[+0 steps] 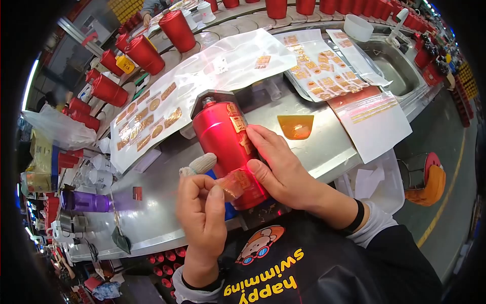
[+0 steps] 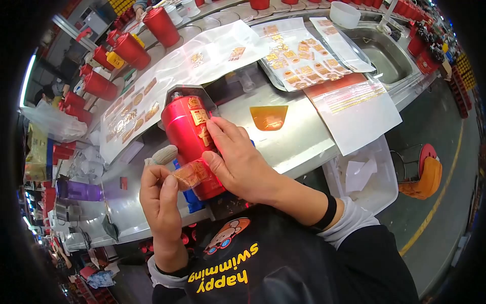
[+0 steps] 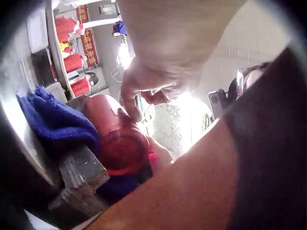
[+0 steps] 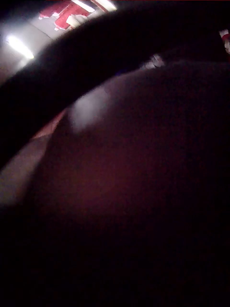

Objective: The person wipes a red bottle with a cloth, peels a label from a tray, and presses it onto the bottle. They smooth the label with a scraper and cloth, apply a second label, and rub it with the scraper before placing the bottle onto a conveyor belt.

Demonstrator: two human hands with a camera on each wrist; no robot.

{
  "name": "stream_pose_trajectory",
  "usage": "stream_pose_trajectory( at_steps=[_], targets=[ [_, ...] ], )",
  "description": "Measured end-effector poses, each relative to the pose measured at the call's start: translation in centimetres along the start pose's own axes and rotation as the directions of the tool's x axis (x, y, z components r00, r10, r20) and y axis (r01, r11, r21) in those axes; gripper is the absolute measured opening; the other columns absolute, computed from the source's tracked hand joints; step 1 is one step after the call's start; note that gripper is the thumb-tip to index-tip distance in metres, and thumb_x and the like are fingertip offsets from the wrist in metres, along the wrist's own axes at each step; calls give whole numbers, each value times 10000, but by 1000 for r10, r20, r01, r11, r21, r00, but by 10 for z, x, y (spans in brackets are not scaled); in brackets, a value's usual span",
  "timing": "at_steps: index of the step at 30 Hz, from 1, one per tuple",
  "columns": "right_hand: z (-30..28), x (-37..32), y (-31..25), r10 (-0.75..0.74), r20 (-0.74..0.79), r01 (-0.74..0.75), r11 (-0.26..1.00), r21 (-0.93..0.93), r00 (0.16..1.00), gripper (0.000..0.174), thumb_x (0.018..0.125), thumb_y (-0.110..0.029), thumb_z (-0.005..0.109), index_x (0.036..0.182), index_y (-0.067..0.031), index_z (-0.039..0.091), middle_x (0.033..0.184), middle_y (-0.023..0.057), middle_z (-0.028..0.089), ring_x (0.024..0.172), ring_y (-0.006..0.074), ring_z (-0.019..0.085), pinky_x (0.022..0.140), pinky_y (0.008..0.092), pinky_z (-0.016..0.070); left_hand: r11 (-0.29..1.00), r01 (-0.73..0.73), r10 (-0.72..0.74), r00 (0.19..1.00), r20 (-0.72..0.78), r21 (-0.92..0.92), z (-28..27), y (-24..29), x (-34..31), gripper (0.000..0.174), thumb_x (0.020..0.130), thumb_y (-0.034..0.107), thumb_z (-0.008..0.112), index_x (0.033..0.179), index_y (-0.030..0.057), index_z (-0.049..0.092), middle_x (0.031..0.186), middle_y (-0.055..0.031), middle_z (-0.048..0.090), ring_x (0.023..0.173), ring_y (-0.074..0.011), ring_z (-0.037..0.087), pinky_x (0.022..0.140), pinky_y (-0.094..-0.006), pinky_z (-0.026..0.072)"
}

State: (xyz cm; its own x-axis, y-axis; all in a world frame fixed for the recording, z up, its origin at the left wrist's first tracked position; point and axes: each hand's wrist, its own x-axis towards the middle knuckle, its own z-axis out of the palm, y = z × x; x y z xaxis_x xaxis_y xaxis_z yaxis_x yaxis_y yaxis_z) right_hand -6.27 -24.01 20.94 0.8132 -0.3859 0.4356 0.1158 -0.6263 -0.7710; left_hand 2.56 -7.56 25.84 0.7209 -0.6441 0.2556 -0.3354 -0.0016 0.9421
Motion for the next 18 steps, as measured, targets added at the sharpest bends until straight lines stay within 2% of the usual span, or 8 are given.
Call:
stream_pose_trajectory(
  at_steps=[3,6,9,12,15,18],
  targets=[
    [-2,-1,1,11,-4,-11,999,35,1000,528,993,-232,529,1384,100,404,1402,301,409,1248,453,433,1073,464,360,999,6,-9,998,63,49,-1,5,2,83,952,58,526,942,-24,514,1112,-119,562,802,-89,540,723,-221,445],
    [-2,-1,1,17,-4,-17,998,56,1000,520,994,-229,529,1383,94,410,1404,297,411,1249,448,435,1074,462,360,988,39,-23,993,112,-147,3,9,8,89,957,76,511,957,-13,502,1224,-170,555,928,-131,584,832,-258,469],
    [-3,-2,3,16,-6,-16,998,63,1000,515,994,-229,530,1381,90,415,1403,296,413,1254,447,434,1077,462,357,916,119,-71,988,136,-384,3,9,7,85,961,81,494,975,-3,489,1259,-190,543,1052,-180,595,916,-301,466],
    [-3,-2,4,16,1,-16,998,53,1000,521,992,-238,535,1377,93,417,1401,301,411,1266,450,427,1082,466,351,891,144,-105,988,112,-431,3,7,6,84,961,80,492,994,4,483,1218,-165,547,1087,-195,598,910,-310,469],
    [-2,-1,1,26,9,-26,999,38,1000,556,982,-265,554,1373,104,412,1401,312,403,1281,459,415,1092,472,340,924,144,-105,986,128,-354,-8,0,1,81,966,73,489,987,-5,482,1151,-139,555,1078,-185,600,880,-295,470],
    [-2,-1,-1,23,27,-23,1000,-6,999,648,951,-317,601,1378,121,388,1409,324,383,1296,468,398,1104,478,327,986,62,-53,996,65,-157,-12,-5,-1,72,967,59,491,979,-12,488,1049,-106,553,1000,-155,606,847,-270,462]
  ],
)
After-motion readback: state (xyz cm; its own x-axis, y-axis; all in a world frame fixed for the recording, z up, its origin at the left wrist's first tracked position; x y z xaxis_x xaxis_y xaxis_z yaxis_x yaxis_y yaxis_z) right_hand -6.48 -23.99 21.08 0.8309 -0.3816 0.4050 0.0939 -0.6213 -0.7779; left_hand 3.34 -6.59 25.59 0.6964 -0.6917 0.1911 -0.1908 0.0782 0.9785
